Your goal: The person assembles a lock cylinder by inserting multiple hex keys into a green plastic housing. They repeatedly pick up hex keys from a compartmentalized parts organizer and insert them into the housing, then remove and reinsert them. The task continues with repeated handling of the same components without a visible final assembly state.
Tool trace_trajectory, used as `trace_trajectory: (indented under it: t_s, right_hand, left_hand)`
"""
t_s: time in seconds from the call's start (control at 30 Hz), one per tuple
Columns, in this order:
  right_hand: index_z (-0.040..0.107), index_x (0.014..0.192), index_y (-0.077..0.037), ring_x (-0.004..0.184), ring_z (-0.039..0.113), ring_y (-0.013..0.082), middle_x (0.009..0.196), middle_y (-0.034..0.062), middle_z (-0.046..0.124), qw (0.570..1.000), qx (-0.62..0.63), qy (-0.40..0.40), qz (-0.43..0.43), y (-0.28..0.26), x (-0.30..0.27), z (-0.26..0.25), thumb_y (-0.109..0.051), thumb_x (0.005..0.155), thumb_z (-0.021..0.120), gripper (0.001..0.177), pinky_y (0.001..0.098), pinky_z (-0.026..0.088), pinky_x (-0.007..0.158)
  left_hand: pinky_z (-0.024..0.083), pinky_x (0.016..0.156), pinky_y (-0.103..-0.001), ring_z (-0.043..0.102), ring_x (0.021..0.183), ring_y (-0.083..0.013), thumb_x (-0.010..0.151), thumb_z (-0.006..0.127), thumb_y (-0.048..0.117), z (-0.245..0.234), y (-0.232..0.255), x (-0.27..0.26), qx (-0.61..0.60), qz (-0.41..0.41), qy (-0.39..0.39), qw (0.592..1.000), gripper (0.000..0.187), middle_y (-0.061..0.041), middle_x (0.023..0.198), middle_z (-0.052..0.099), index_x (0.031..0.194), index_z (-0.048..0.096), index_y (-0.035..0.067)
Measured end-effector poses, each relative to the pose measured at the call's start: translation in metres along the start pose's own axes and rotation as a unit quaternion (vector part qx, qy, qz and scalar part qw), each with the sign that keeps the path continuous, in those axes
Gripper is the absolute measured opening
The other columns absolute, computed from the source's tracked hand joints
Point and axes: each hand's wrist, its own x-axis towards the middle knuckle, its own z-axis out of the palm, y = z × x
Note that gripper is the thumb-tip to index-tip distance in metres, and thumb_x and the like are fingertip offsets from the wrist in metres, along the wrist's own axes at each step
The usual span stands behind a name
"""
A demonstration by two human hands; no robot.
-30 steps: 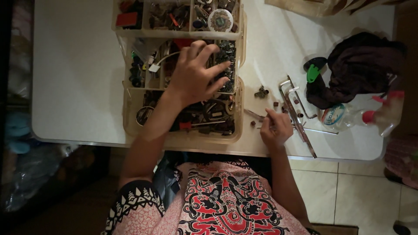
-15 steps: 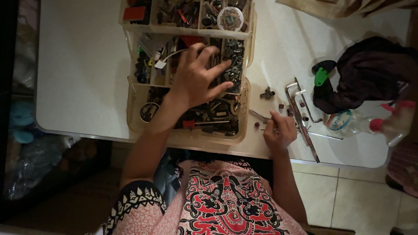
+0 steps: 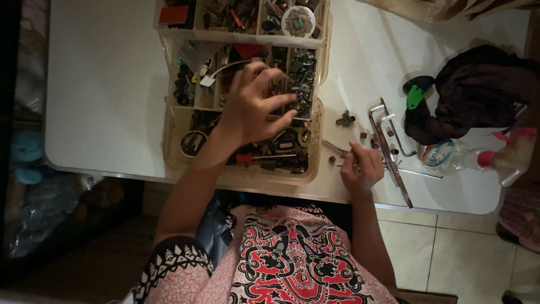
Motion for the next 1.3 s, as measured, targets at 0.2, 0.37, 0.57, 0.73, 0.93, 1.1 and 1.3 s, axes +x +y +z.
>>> trace_trajectory:
  t_s: [0.2,0.37,0.57,0.73,0.93,1.1,1.3]
  right_hand:
    - [0.076,0.109,-0.002,0.068,0.053,0.0212,0.081,0.0072,0.059,1.0,0.001,0.002,0.0,-0.004,0.002,-0.001,0.012,0.082,0.069,0.031,0.0331,0.044,0.062]
    - [0.076,0.108,-0.004,0.068,0.053,0.0234,0.079,0.0071,0.057,1.0,-0.005,0.014,-0.022,0.0,-0.001,-0.001,0.011,0.082,0.07,0.03,0.0355,0.044,0.063]
    - [0.075,0.104,-0.005,0.064,0.053,0.0212,0.075,0.0062,0.057,0.999,-0.006,0.041,0.003,0.003,-0.007,-0.004,0.012,0.081,0.07,0.029,0.0335,0.043,0.059]
    - [0.074,0.108,-0.002,0.067,0.056,0.0219,0.081,0.0083,0.062,0.999,0.019,0.035,0.021,-0.007,0.001,-0.006,0.013,0.085,0.069,0.028,0.0327,0.045,0.06]
    - [0.074,0.112,-0.002,0.09,0.059,0.029,0.097,0.0104,0.063,0.998,-0.055,-0.006,0.009,-0.004,0.016,0.002,0.004,0.087,0.076,0.026,0.0405,0.05,0.08]
    - [0.078,0.095,-0.011,0.095,0.055,0.0302,0.098,0.0085,0.06,0.983,-0.154,-0.085,0.054,0.016,0.035,0.01,-0.016,0.085,0.084,0.013,0.0448,0.044,0.082]
    - [0.078,0.097,-0.011,0.093,0.053,0.0319,0.098,0.0107,0.059,0.984,-0.144,-0.093,0.047,0.017,0.043,0.018,-0.021,0.083,0.084,0.018,0.044,0.044,0.08]
  left_hand:
    - [0.048,0.104,-0.048,0.049,0.126,-0.0315,0.097,0.081,0.036,0.005,0.002,-0.003,-0.004,-0.03,-0.001,1.0,0.023,-0.008,0.126,0.061,0.109,0.082,0.017]
    - [0.045,0.104,-0.049,0.049,0.127,-0.0332,0.1,0.079,0.031,0.005,0.025,-0.003,0.046,-0.058,-0.001,0.997,0.025,-0.008,0.13,0.059,0.121,0.079,0.018]
    - [0.045,0.105,-0.05,0.048,0.126,-0.0332,0.096,0.082,0.029,0.007,0.037,0.0,0.036,-0.055,0.01,0.998,0.037,-0.01,0.133,0.058,0.13,0.075,0.017]
    - [0.044,0.103,-0.048,0.051,0.123,-0.0301,0.093,0.085,0.026,0.017,0.044,0.002,0.018,0.005,0.049,0.999,0.038,-0.008,0.128,0.06,0.128,0.075,0.015]
    - [0.045,0.103,-0.045,0.056,0.118,-0.0278,0.093,0.084,0.016,0.017,0.055,-0.005,-0.015,0.04,0.075,0.996,0.032,-0.006,0.121,0.063,0.124,0.075,0.013]
    - [0.046,0.101,-0.045,0.058,0.115,-0.0276,0.093,0.083,0.013,0.02,0.054,-0.008,-0.005,0.04,0.083,0.996,0.03,-0.006,0.117,0.064,0.122,0.076,0.011]
    - [0.047,0.1,-0.044,0.059,0.114,-0.0289,0.093,0.082,0.011,0.019,0.053,-0.008,-0.012,0.006,0.077,0.997,0.027,-0.007,0.115,0.066,0.119,0.077,0.009]
